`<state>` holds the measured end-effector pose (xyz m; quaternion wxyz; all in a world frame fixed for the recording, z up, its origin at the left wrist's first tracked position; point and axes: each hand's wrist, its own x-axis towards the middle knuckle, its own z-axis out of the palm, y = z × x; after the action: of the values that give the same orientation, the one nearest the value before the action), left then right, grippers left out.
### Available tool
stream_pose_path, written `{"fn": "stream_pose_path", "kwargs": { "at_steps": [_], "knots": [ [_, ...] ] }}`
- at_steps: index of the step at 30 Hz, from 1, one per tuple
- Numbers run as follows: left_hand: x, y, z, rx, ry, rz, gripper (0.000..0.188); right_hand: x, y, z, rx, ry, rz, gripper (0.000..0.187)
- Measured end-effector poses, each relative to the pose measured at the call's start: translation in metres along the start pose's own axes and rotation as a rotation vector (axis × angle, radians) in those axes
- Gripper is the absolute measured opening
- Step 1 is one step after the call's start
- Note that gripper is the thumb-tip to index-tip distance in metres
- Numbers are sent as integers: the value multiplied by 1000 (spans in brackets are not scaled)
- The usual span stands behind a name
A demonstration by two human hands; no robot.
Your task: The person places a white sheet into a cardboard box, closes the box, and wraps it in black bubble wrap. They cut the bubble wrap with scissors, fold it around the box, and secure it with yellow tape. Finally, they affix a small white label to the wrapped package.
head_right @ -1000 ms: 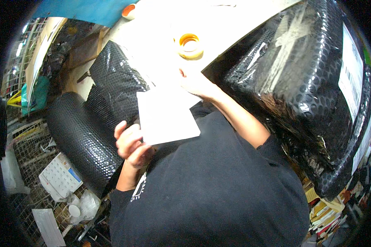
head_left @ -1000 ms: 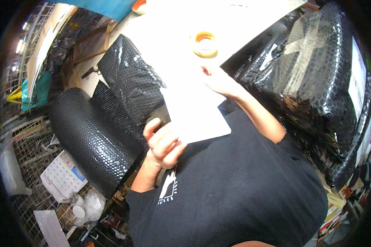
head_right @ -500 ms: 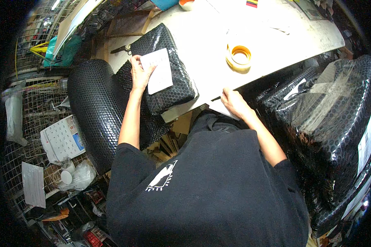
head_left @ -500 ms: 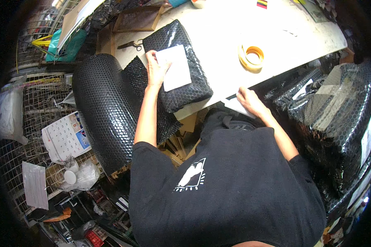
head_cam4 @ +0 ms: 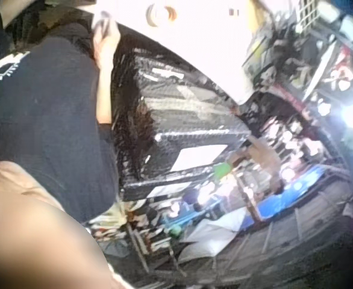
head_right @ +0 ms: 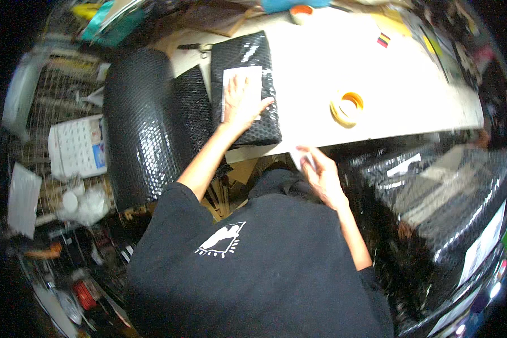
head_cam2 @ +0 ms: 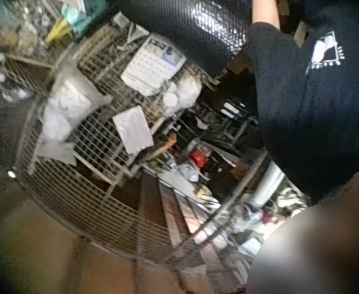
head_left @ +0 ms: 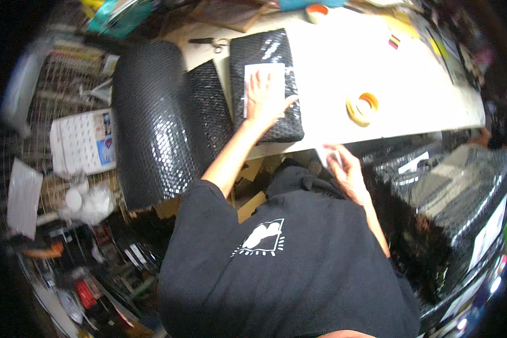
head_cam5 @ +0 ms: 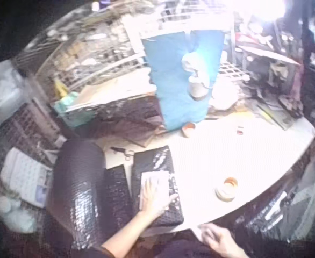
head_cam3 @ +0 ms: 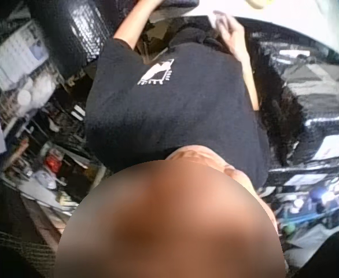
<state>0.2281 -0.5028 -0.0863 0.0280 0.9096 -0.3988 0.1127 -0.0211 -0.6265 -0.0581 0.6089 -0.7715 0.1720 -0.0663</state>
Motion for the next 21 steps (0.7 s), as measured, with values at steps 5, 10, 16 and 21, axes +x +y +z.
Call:
{"fn": "stream_pose_path", "kwargs": {
  "at_steps": [5,10,16,21],
  "knots": [
    [-80,81,-50,-2001,-227,-335,55,52,-2,43,-135,637,-601,39],
    [-109,61,-81,-2330,442,-583,48,64,-45,84,-496,60,-900,34],
    [-196,-60,-160,-1834,957,-823,24,42,-89,92,-242,-391,-714,25],
    [-334,-223,-225,-1256,1467,-893,13,102,-33,109,-510,-50,-433,20]
  ]
}}
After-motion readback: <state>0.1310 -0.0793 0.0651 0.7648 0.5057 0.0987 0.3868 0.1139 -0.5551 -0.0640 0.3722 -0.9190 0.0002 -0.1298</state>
